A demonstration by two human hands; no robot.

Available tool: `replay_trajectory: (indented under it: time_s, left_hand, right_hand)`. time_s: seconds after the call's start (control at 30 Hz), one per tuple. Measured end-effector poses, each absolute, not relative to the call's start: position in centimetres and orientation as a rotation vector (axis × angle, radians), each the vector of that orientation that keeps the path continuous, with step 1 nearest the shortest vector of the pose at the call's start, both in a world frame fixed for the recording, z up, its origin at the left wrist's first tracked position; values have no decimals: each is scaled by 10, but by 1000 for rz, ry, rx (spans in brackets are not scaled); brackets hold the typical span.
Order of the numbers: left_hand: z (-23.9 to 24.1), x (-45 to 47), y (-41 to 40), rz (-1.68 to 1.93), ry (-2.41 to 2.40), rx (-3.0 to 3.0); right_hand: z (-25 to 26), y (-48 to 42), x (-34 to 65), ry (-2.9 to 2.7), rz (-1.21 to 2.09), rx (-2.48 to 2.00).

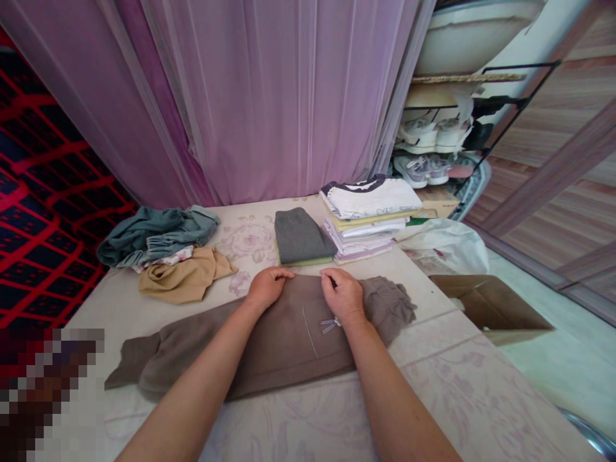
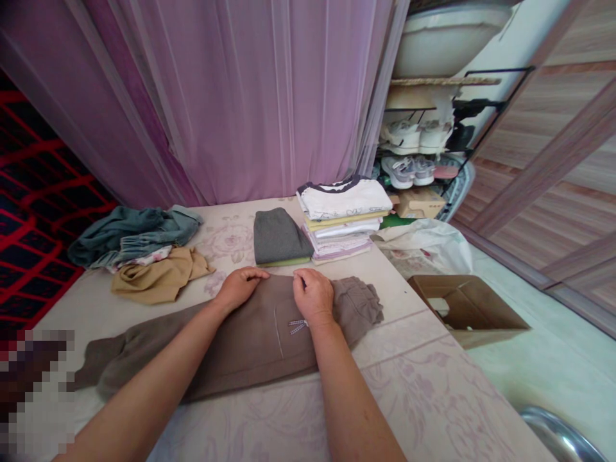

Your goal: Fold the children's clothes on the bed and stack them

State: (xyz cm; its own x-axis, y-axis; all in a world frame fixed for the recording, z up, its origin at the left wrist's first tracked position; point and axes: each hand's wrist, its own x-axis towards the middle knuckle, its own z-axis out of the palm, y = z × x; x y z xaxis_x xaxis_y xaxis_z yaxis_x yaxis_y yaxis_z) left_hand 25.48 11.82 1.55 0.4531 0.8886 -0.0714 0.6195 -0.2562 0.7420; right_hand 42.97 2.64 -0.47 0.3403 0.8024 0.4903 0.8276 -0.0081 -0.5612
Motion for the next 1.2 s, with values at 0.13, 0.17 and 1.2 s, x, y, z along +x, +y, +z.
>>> replay_trajectory:
  time_s: [0.13, 0.17, 1.2]
  left_hand:
    - [3, 251, 113, 487, 1188, 2466]
    - [3, 250, 110, 476, 1194, 2561]
    - [28, 86, 110, 137, 1457, 2458]
  right_hand:
    - [-7, 26, 430, -1543, 21, -1877]
    - [-7, 26, 429, -1545, 30, -1890]
    - [-22, 25, 459, -1451, -78, -1919]
